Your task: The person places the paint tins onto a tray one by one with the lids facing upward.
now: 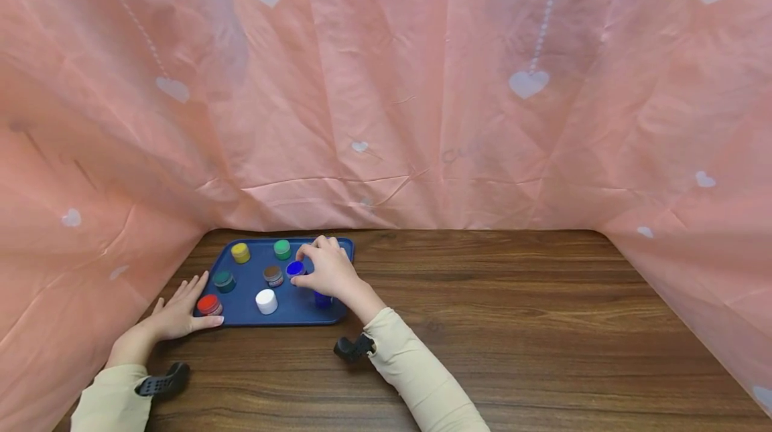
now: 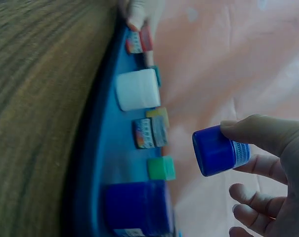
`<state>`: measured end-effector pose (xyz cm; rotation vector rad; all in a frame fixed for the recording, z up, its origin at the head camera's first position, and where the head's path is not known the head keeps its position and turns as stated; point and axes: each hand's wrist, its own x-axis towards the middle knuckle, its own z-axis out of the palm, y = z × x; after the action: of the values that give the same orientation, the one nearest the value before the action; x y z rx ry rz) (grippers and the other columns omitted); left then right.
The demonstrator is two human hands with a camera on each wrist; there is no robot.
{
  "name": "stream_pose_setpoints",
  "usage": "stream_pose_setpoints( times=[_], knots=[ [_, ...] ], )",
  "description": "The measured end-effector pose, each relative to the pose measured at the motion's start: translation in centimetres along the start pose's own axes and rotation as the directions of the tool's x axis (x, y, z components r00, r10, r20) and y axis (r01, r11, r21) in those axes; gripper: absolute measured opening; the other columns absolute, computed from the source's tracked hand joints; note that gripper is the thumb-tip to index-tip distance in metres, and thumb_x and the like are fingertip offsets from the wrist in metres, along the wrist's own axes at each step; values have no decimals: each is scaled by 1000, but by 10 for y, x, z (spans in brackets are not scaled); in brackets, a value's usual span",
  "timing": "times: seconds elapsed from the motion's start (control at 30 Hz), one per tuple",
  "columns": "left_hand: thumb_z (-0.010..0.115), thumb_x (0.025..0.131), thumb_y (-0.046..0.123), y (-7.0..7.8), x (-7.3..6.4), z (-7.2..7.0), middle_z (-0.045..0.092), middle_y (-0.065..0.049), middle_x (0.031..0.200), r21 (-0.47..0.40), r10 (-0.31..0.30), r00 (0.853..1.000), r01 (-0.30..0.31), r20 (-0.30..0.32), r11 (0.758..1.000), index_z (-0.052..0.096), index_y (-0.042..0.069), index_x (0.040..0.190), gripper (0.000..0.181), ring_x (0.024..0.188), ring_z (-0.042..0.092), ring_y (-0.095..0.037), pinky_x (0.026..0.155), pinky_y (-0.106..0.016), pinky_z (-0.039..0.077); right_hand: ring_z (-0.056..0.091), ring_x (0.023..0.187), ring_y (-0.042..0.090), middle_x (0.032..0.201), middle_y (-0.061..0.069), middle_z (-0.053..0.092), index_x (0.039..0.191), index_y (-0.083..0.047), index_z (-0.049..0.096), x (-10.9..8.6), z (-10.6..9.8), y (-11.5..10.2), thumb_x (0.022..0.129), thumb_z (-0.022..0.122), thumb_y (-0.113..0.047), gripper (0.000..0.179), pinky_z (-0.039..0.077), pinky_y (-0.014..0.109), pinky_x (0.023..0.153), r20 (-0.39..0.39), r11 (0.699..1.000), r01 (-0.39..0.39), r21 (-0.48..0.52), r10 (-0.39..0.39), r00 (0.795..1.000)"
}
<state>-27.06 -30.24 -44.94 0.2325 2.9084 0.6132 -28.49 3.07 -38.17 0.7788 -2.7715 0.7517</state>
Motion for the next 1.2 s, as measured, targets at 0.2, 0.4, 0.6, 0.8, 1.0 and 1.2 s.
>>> stream_pose_setpoints(
  times=[0.2, 0.4, 0.6, 0.8, 1.0, 1.2],
  knots=[
    [68, 76, 66, -1, -1, 0, 5, -39, 155, 0, 2, 1000, -2, -7, 1000, 4, -4, 154, 123, 142, 2, -58, 102, -81, -4, 48, 114, 25, 114, 5, 59, 106, -23, 69, -1, 9, -5, 80, 79, -40, 32, 42, 43, 96, 47, 998, 10, -62, -7, 999],
    [69, 76, 65, -1, -3, 0, 5, -39, 156, -10, 0, 1000, 0, -5, 1000, 4, -4, 154, 123, 142, 1, -58, 102, -81, -4, 47, 110, 20, 115, 2, 59, 108, -27, 71, -2, 17, -7, 79, 80, -42, 34, 41, 35, 89, 92, 990, 27, -139, -14, 996],
    [68, 77, 66, -1, -3, -1, 4, -39, 155, -5, -4, 1000, 4, 4, 1000, 3, -4, 154, 123, 142, 1, -59, 102, -81, -5, 45, 106, 18, 113, 0, 57, 105, -30, 72, -4, 23, -7, 78, 80, -44, 32, 40, 30, 84, 113, 977, 48, -206, -25, 993],
    [68, 76, 66, 2, -3, -2, 4, -39, 155, -13, -2, 1000, 2, 4, 1000, 4, -4, 154, 123, 142, 0, -59, 102, -81, -5, 44, 104, 18, 113, 0, 57, 104, -30, 72, -5, 26, -8, 77, 81, -43, 32, 40, 31, 84, 123, 971, 54, -232, -26, 992],
    [69, 77, 64, 1, -4, -3, 6, -39, 155, -10, 7, 1000, -7, -6, 1000, 4, -5, 154, 122, 142, 1, -59, 102, -81, -4, 45, 102, 18, 112, 0, 57, 103, -29, 73, -6, 28, -9, 76, 82, -42, 32, 39, 30, 82, 120, 970, 58, -236, -31, 992],
    [69, 77, 64, -2, -4, -2, 6, -39, 155, -6, 9, 1000, -9, -9, 1000, 4, -4, 154, 122, 142, 2, -58, 102, -81, -4, 44, 107, 18, 115, -1, 57, 105, -30, 72, -6, 27, -9, 79, 80, -42, 30, 39, 30, 84, 146, 965, 35, -260, 3, 989]
  ],
)
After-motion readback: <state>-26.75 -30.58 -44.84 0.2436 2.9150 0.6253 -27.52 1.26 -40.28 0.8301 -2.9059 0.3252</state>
